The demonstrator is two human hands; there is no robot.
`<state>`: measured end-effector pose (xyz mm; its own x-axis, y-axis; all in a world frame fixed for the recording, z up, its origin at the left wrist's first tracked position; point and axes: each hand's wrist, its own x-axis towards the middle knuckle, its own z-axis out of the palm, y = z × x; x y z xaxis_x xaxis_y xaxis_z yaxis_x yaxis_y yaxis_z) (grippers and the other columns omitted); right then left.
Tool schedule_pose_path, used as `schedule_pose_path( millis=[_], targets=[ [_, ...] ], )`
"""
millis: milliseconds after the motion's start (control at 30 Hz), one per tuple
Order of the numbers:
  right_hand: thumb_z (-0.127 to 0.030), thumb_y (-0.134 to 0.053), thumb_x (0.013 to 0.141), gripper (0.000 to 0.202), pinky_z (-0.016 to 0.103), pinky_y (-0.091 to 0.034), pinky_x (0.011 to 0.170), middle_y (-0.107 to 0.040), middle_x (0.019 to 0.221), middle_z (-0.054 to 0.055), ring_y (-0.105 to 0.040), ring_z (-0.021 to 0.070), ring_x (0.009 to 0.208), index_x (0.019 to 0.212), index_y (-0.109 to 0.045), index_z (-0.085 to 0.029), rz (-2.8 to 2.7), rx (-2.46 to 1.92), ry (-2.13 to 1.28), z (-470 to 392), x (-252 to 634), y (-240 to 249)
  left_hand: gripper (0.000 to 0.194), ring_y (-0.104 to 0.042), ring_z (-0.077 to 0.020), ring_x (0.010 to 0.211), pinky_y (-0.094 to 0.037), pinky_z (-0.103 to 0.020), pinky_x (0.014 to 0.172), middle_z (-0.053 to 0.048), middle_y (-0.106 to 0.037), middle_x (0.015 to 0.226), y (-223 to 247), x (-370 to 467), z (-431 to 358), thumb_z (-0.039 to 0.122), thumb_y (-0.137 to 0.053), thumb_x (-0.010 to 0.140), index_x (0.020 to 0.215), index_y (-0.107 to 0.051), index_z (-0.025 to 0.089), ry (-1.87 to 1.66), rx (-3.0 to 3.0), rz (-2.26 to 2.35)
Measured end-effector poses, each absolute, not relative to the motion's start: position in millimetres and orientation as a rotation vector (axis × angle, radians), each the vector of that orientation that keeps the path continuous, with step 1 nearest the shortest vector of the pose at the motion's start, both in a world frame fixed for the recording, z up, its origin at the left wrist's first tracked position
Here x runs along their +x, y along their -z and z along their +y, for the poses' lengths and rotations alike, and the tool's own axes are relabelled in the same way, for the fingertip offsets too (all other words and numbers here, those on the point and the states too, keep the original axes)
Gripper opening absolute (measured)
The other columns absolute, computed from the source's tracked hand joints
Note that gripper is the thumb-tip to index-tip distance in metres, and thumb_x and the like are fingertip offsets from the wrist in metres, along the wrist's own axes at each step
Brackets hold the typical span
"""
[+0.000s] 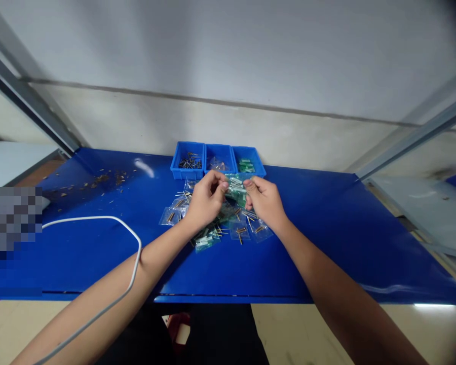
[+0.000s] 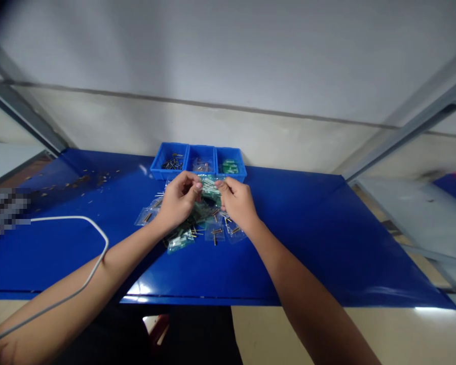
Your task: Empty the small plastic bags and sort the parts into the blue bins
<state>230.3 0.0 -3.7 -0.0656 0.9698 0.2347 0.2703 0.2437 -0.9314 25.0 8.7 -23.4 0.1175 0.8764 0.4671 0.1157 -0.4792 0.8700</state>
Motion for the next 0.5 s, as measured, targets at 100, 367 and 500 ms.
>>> schedule_pose_path(
  millis=[100,367,500],
  targets=[
    [-0.080,-0.076,0.103,0.059,0.031,-0.052,0.054,-0.065,0.063,-0.002,-0.064,0.0169,0.052,0.078,-0.058,-0.028,-1.522,-1.168,-0.965,1.7,229.1,1.6,0.019,-0.062,-0.0170,0.064,-0.050,-0.031,0.061,0.002,-0.065,0.076,24.0,25.1,8.1,0.039,-0.068,0.114,0.102,-0.058,0.027,-1.482,1.712,1.017],
    [-0.061,-0.084,0.098,0.039,0.032,-0.059,0.057,-0.068,0.070,-0.002,-0.067,0.0168,0.058,0.088,-0.066,-0.028,-1.538,-1.099,-1.043,8.1,231.5,7.9,0.012,-0.064,-0.0168,0.064,-0.052,-0.032,0.062,0.002,-0.065,0.074,25.5,24.2,8.2,0.028,-0.062,0.111,0.102,-0.055,0.028,-1.528,1.706,1.076],
    [-0.057,-0.081,0.100,0.036,0.033,-0.059,0.060,-0.066,0.069,-0.002,-0.066,0.0171,0.060,0.085,-0.065,-0.028,-1.579,-1.103,-0.977,7.5,233.4,7.0,0.012,-0.062,-0.0161,0.063,-0.049,-0.030,0.058,0.002,-0.065,0.073,24.0,24.4,7.5,0.027,-0.063,0.109,0.099,-0.059,0.027,-1.508,1.669,1.080]
  ],
)
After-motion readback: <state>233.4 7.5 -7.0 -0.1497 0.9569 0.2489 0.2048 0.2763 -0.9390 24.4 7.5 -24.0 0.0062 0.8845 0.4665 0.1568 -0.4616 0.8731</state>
